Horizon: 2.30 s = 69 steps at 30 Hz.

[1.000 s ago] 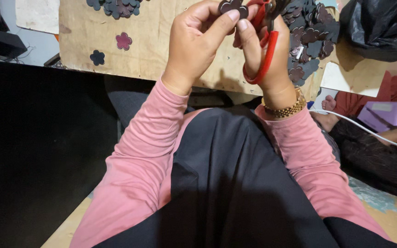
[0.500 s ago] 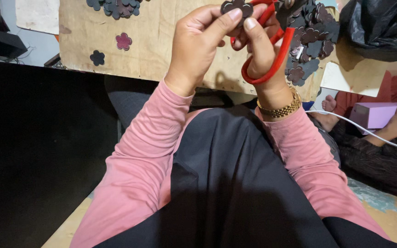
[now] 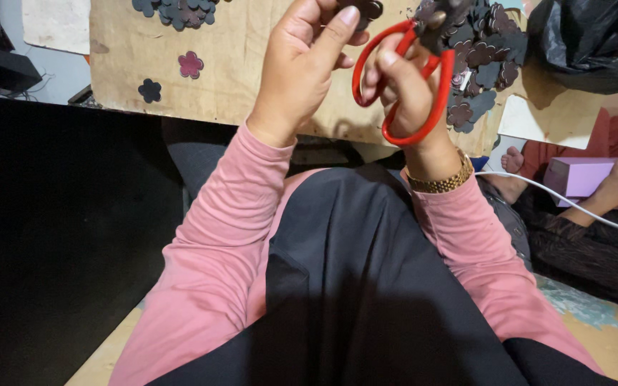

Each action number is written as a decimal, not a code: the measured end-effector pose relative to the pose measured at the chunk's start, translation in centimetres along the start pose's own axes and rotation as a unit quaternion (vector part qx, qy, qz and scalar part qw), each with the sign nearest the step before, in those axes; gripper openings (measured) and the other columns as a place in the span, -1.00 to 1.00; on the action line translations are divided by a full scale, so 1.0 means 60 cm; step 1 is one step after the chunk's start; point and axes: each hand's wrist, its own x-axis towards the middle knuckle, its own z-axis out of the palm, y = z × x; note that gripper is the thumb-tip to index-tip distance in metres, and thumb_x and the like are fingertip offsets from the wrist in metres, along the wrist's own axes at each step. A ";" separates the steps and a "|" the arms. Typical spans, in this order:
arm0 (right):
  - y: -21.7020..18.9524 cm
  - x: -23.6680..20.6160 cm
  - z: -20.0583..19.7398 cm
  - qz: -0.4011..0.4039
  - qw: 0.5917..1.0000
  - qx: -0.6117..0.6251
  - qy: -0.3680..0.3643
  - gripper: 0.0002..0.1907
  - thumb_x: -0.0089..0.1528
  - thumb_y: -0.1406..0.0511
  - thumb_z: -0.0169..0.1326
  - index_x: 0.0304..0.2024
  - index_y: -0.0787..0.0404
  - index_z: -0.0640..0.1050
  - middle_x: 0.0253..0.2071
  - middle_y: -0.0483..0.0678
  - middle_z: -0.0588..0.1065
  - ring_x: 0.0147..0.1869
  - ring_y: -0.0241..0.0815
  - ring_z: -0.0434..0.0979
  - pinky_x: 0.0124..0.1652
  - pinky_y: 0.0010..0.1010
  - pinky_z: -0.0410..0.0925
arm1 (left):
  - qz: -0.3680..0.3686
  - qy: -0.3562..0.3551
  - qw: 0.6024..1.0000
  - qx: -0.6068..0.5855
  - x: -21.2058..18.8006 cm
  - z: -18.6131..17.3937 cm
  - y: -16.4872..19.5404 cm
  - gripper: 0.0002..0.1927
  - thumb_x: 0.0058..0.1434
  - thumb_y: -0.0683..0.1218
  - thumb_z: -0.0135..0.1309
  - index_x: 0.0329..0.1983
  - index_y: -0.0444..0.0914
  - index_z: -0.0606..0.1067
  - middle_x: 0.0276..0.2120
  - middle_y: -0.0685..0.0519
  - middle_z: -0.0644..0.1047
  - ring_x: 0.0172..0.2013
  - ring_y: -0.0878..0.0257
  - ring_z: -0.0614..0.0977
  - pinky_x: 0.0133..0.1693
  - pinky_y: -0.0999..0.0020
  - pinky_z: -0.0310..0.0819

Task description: The person sits at a workbench and trims the edges of small flower-shaped leather pieces with red-handled shears, holding each piece in one hand while cutting with the other, then sets the trimmed piece on a pile on the table and picks up the next one.

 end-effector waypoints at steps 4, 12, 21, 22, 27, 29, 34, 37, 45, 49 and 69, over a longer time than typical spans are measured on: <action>0.005 -0.024 -0.006 0.029 0.990 -0.134 -0.044 -0.74 0.45 0.19 0.06 -0.06 0.26 0.40 -0.29 -0.06 0.42 -0.31 -0.32 0.39 -0.26 -0.50 0.28 | -0.001 -0.011 1.000 -0.007 0.001 -0.009 0.005 -0.78 0.51 -0.13 0.09 0.15 -0.29 0.47 -0.02 0.09 0.61 -0.08 0.33 0.68 -0.15 0.46 0.57; -0.015 -0.049 -0.015 0.053 0.978 -0.127 -0.160 -0.44 0.41 0.05 0.08 0.26 0.29 0.34 0.06 -0.11 0.39 0.10 -0.33 0.40 0.06 -0.48 0.35 | -0.024 0.006 1.000 0.006 0.000 -0.012 0.037 -0.67 0.36 -0.16 0.23 0.12 -0.26 0.41 -0.18 0.05 0.66 -0.19 0.34 0.72 -0.26 0.51 0.56; -0.059 -0.057 -0.006 0.087 0.964 -0.174 -0.183 -0.41 0.38 -0.02 0.06 0.20 0.30 0.39 0.01 -0.09 0.41 0.04 -0.32 0.39 0.06 -0.47 0.33 | -0.060 -0.019 0.997 0.049 -0.004 -0.006 0.051 -0.86 0.38 -0.17 0.22 -0.05 -0.26 0.54 -0.26 0.12 0.65 -0.25 0.38 0.72 -0.26 0.52 0.56; -0.056 -0.056 -0.006 0.088 0.965 -0.163 -0.184 -0.41 0.38 -0.02 0.06 0.21 0.31 0.38 0.01 -0.09 0.41 0.04 -0.31 0.40 0.06 -0.47 0.34 | -0.065 -0.022 0.996 0.050 -0.004 -0.005 0.051 -0.87 0.38 -0.17 0.22 -0.06 -0.26 0.54 -0.26 0.12 0.65 -0.26 0.39 0.71 -0.26 0.52 0.56; -0.040 -0.049 -0.015 0.091 0.968 -0.124 -0.197 -0.39 0.38 -0.01 0.08 0.24 0.32 0.35 0.02 -0.08 0.40 0.06 -0.31 0.39 0.08 -0.45 0.36 | -0.061 -0.048 0.996 0.047 -0.007 -0.005 0.054 -0.88 0.40 -0.17 0.21 -0.06 -0.26 0.53 -0.27 0.11 0.65 -0.26 0.40 0.69 -0.26 0.52 0.55; -0.036 -0.049 -0.017 0.093 0.968 -0.121 -0.201 -0.38 0.39 -0.01 0.08 0.25 0.33 0.35 0.03 -0.08 0.39 0.09 -0.31 0.39 0.09 -0.45 0.36 | -0.055 -0.060 0.995 0.058 -0.008 -0.006 0.055 -0.89 0.41 -0.18 0.21 -0.06 -0.27 0.53 -0.28 0.11 0.65 -0.26 0.41 0.68 -0.25 0.53 0.54; -0.041 -0.052 -0.012 0.088 0.970 -0.091 -0.208 -0.31 0.38 -0.02 0.10 0.34 0.31 0.28 0.08 -0.10 0.36 0.15 -0.31 0.38 0.13 -0.44 0.36 | -0.058 -0.069 0.994 0.069 -0.008 -0.004 0.052 -0.89 0.39 -0.21 0.22 -0.08 -0.29 0.52 -0.29 0.11 0.64 -0.28 0.40 0.68 -0.27 0.52 0.55; -0.049 -0.049 -0.005 0.072 0.969 -0.099 -0.216 -0.29 0.39 -0.05 0.10 0.33 0.32 0.28 0.05 -0.12 0.35 0.10 -0.32 0.37 0.11 -0.45 0.34 | -0.058 -0.073 0.994 0.058 -0.006 -0.003 0.051 -0.89 0.40 -0.22 0.21 -0.08 -0.30 0.51 -0.29 0.10 0.64 -0.28 0.40 0.69 -0.25 0.51 0.57; -0.054 -0.047 0.013 0.035 0.968 -0.137 -0.207 -0.38 0.41 -0.16 0.00 0.03 0.28 0.38 -0.17 -0.16 0.33 -0.07 -0.33 0.34 -0.02 -0.46 0.30 | -0.053 -0.065 0.996 0.019 -0.005 0.000 0.044 -0.90 0.41 -0.25 0.20 -0.08 -0.33 0.51 -0.26 0.07 0.63 -0.26 0.37 0.68 -0.19 0.47 0.65; -0.043 -0.043 0.010 0.016 0.967 -0.154 -0.202 -0.38 0.41 -0.20 -0.03 -0.08 0.24 0.38 -0.21 -0.16 0.33 -0.11 -0.33 0.34 -0.06 -0.47 0.31 | -0.049 -0.062 0.997 0.011 -0.003 0.000 0.038 -0.89 0.41 -0.25 0.20 -0.06 -0.33 0.51 -0.26 0.08 0.62 -0.25 0.37 0.68 -0.19 0.47 0.63; -0.011 -0.039 -0.006 -0.022 0.956 -0.243 -0.161 -0.35 0.41 -0.14 0.04 0.11 0.31 0.36 -0.06 -0.08 0.37 0.01 -0.28 0.38 0.01 -0.44 0.37 | 0.000 -0.001 1.000 0.000 -0.002 0.004 0.014 -0.87 0.34 -0.29 0.23 -0.14 -0.37 0.49 -0.28 0.02 0.62 -0.26 0.31 0.69 -0.13 0.42 0.64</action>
